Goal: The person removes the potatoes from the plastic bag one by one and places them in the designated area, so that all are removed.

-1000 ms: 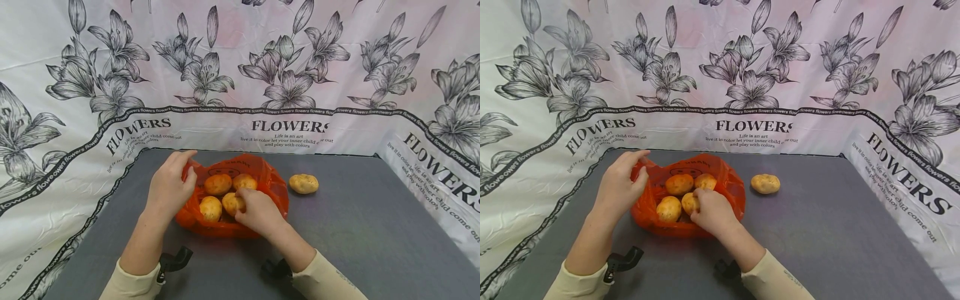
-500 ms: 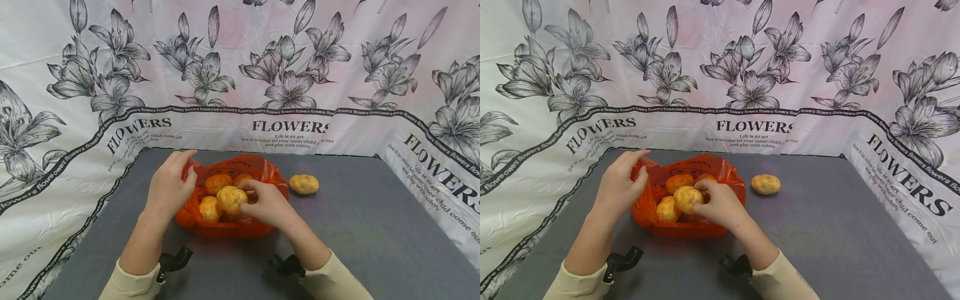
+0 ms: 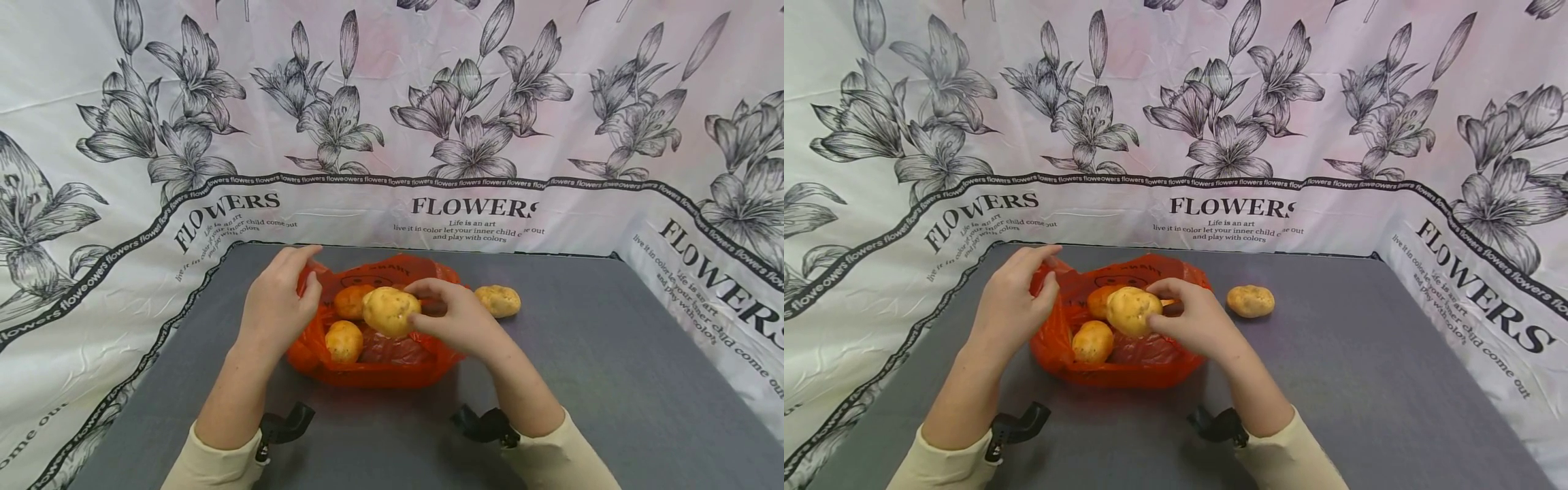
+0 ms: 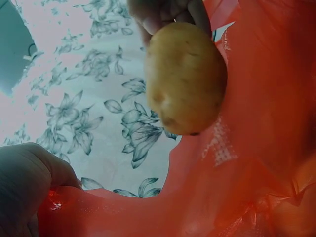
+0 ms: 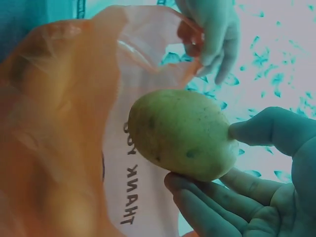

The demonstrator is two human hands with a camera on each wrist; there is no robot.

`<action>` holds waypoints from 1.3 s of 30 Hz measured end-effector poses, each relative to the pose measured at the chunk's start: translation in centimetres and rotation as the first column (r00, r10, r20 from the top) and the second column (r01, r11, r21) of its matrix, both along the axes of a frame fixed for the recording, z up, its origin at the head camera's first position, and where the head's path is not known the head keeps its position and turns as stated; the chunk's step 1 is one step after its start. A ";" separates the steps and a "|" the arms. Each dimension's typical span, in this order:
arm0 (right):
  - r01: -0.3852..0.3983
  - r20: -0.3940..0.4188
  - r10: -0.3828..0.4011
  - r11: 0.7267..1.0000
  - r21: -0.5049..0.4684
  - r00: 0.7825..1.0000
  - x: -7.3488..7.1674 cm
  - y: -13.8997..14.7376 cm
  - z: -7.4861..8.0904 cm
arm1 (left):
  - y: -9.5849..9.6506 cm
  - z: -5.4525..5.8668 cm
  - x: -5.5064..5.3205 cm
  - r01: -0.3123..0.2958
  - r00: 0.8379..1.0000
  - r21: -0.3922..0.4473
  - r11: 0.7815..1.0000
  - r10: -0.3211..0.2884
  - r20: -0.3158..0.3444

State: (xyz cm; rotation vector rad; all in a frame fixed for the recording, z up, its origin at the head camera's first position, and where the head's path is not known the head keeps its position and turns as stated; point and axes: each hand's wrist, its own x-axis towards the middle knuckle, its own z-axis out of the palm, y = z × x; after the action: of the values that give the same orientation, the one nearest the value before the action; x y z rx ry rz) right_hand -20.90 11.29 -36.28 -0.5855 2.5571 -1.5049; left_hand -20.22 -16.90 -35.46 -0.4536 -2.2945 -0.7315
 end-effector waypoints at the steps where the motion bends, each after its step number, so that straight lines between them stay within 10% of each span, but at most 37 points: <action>1: -0.006 0.011 0.006 1.000 -0.014 1.000 0.0 0.2 0.1 | 0.0 0.0 0.0 -0.002 1.000 -0.002 1.000 0.002 0.000; 39: -0.022 0.078 0.054 0.932 -0.362 0.995 -0.8 4.5 1.9 | 0.1 -0.1 -0.2 0.001 1.000 -0.015 1.000 -0.001 -0.007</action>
State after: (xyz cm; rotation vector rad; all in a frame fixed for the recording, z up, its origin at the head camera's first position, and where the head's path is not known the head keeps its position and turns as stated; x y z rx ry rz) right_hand -21.68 15.79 -34.40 -0.5882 2.2023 -1.9577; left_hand -20.38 -16.77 -35.53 -0.4631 -2.2949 -0.7124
